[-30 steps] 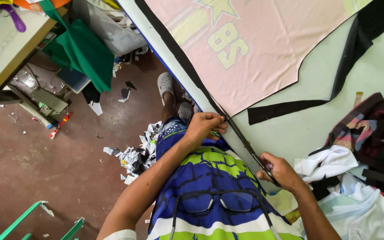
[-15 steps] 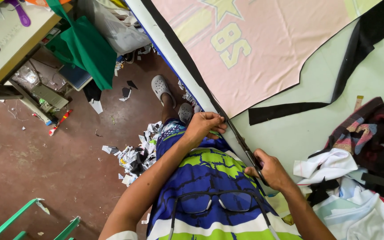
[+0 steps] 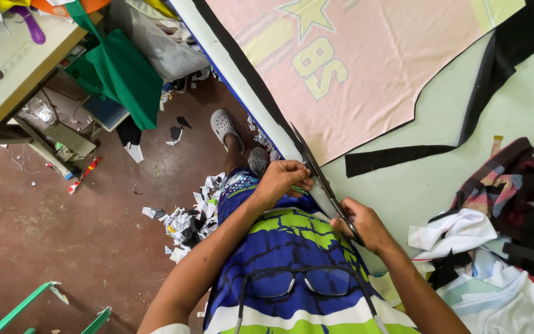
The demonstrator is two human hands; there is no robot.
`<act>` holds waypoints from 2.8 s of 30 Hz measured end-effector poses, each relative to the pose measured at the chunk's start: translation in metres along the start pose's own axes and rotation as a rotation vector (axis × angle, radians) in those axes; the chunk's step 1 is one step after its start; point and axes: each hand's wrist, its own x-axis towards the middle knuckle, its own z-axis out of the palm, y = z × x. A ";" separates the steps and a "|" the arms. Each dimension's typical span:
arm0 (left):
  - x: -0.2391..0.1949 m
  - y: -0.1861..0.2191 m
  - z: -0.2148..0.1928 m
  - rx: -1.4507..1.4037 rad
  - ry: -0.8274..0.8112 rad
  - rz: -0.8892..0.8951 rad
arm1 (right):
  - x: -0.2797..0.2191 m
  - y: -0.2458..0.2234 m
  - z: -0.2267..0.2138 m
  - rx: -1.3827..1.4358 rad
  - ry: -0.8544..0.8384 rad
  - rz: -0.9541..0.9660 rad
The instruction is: A worker uses large industrial scissors to cut out specific garment shapes from a piece of fabric on a cutting table.
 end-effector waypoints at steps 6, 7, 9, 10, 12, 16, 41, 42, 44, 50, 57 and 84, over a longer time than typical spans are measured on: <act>0.000 0.001 0.000 -0.006 -0.004 -0.016 | 0.006 -0.018 0.000 -0.098 0.088 0.011; 0.001 -0.001 0.000 -0.008 -0.003 -0.017 | 0.006 -0.020 0.000 -0.099 0.087 0.013; 0.004 -0.004 -0.001 -0.010 -0.009 -0.016 | 0.004 -0.024 0.000 -0.183 0.153 -0.013; 0.004 -0.005 -0.002 -0.010 -0.010 -0.018 | 0.004 -0.024 0.000 -0.183 0.153 -0.011; 0.005 -0.007 -0.004 0.040 -0.023 0.013 | 0.004 -0.022 0.000 -0.103 0.132 0.005; 0.000 -0.003 -0.004 0.088 -0.027 0.023 | 0.008 -0.046 -0.003 -0.042 0.033 0.029; 0.006 -0.011 -0.012 0.134 -0.079 0.091 | 0.049 -0.121 -0.008 0.201 -0.055 -0.088; 0.005 -0.011 -0.013 0.134 -0.086 0.083 | 0.052 -0.123 -0.006 0.220 -0.019 -0.063; 0.003 -0.009 -0.014 0.117 -0.080 0.076 | 0.056 -0.118 -0.005 0.194 0.003 -0.061; 0.007 -0.009 -0.017 0.100 -0.114 0.079 | 0.063 -0.143 -0.017 0.225 -0.082 -0.098; 0.010 -0.011 -0.019 0.171 -0.142 0.064 | 0.082 -0.174 -0.009 0.223 -0.011 -0.099; 0.028 0.165 -0.145 1.617 0.156 0.817 | 0.136 -0.237 -0.021 0.086 -0.090 -0.080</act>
